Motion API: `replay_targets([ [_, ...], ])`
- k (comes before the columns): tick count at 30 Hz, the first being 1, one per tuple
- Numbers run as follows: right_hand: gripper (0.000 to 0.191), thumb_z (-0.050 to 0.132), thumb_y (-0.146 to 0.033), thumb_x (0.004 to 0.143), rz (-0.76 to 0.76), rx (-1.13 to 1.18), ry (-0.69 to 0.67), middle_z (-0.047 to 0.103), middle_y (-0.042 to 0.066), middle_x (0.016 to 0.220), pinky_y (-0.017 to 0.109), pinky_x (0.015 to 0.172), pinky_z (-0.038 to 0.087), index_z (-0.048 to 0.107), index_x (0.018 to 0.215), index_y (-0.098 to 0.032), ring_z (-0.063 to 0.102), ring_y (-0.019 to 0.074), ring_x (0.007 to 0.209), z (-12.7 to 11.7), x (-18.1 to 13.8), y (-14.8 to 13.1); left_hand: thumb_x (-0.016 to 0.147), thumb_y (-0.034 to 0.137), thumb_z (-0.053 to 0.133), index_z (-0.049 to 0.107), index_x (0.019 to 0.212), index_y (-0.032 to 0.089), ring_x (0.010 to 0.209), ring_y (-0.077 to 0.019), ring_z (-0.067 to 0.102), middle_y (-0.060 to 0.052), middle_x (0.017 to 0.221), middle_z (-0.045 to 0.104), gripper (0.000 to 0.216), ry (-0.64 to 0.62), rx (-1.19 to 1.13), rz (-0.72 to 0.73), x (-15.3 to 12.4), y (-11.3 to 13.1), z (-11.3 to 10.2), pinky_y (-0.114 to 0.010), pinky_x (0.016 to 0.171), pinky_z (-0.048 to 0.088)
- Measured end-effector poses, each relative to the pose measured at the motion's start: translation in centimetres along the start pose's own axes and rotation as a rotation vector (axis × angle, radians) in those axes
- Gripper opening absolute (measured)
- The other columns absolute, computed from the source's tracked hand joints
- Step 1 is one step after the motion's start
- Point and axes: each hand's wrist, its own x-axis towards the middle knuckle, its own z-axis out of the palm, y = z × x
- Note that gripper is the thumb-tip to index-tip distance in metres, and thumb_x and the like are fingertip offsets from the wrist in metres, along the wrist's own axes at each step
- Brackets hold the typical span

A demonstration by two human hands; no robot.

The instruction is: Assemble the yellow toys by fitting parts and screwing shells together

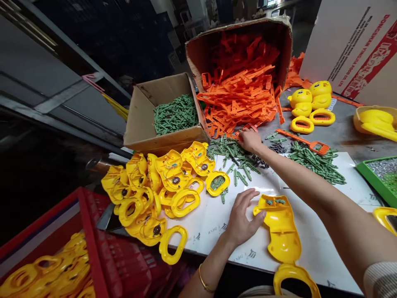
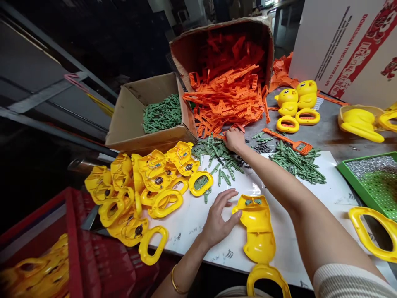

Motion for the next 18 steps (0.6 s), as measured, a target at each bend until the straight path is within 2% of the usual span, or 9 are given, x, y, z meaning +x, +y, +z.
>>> replay_targets([
  [4,0.035,0.048,-0.029,0.096,0.045,0.052,0.115,0.073,0.013,0.113,0.041,0.083,0.051,0.065,0.125,-0.019,0.067,0.0299,0.1,-3.4,-2.9,1.9,0.092,0.024,0.062,0.07,0.109,0.024,0.113,-0.0243,0.064,-0.01,0.117,0.07,0.019,0.293,0.263,0.229,2.1,-0.3,-2.2,-0.044,0.099,0.055],
  [6,0.032,0.046,-0.027,0.097,0.018,0.13,0.236,0.075,0.01,0.104,0.038,0.081,0.053,0.067,0.12,-0.018,0.068,0.0263,0.092,-5.6,-5.7,2.9,0.092,0.023,0.063,0.071,0.109,0.025,0.115,-0.0251,0.061,-0.01,0.118,0.069,0.019,0.447,0.411,0.391,4.0,0.2,-3.8,-0.046,0.102,0.051],
  [8,0.026,0.051,-0.024,0.093,-0.077,0.243,0.394,0.074,0.008,0.094,0.036,0.076,0.054,0.07,0.11,-0.018,0.068,0.0226,0.082,-8.0,-9.3,3.3,0.09,0.027,0.067,0.069,0.119,0.026,0.125,-0.0283,0.055,-0.011,0.13,0.065,0.029,0.534,0.527,0.505,6.1,1.5,-5.2,-0.048,0.108,0.044],
  [10,0.019,0.056,-0.025,0.091,-0.224,0.304,0.473,0.073,0.005,0.088,0.035,0.069,0.054,0.072,0.1,-0.02,0.065,0.0195,0.073,-10.5,-13.4,3.1,0.086,0.036,0.072,0.066,0.128,0.026,0.135,-0.0332,0.047,-0.013,0.14,0.061,0.043,0.491,0.581,0.561,7.6,3.4,-6.4,-0.051,0.114,0.036],
  [11,0.017,0.058,-0.027,0.091,-0.293,0.309,0.43,0.072,0.004,0.085,0.034,0.065,0.053,0.073,0.097,-0.021,0.063,0.018,0.069,-11.6,-15.3,2.7,0.084,0.041,0.074,0.067,0.128,0.025,0.134,-0.0347,0.049,-0.013,0.137,0.063,0.047,0.412,0.586,0.57,8.1,4.5,-6.7,-0.051,0.113,0.035],
  [13,0.016,0.059,-0.033,0.093,-0.381,0.356,0.253,0.071,0.003,0.083,0.034,0.066,0.055,0.073,0.093,-0.025,0.064,0.0174,0.07,-13.6,-18.6,1.8,0.089,0.042,0.068,0.073,0.116,0.024,0.109,-0.0291,0.066,-0.009,0.112,0.075,0.033,0.147,0.556,0.577,8.2,6.4,-7.0,-0.043,0.099,0.047],
  [15,0.016,0.062,-0.039,0.093,-0.351,0.486,0.185,0.071,0.003,0.087,0.035,0.07,0.058,0.073,0.096,-0.027,0.067,0.0177,0.076,-14.2,-21.1,0.8,0.095,0.038,0.059,0.078,0.096,0.023,0.073,-0.0183,0.069,-0.003,0.08,0.076,0.024,-0.095,0.445,0.539,7.3,8.0,-6.7,-0.03,0.072,0.052],
  [16,0.017,0.062,-0.04,0.093,-0.295,0.56,0.21,0.072,0.003,0.093,0.035,0.073,0.06,0.072,0.102,-0.028,0.068,0.0185,0.081,-13.9,-22.2,0.3,0.097,0.036,0.055,0.078,0.09,0.021,0.06,-0.0144,0.065,-0.001,0.071,0.074,0.028,-0.135,0.362,0.484,6.6,8.5,-6.2,-0.026,0.062,0.049],
  [18,0.028,0.061,-0.04,0.095,-0.161,0.683,0.313,0.07,0.004,0.11,0.036,0.079,0.062,0.064,0.121,-0.03,0.068,0.021,0.098,-12.1,-24.0,-0.9,0.099,0.035,0.053,0.078,0.086,0.019,0.055,-0.0116,0.064,-0.001,0.071,0.075,0.033,-0.038,0.175,0.328,4.9,9.0,-4.8,-0.023,0.055,0.048],
])
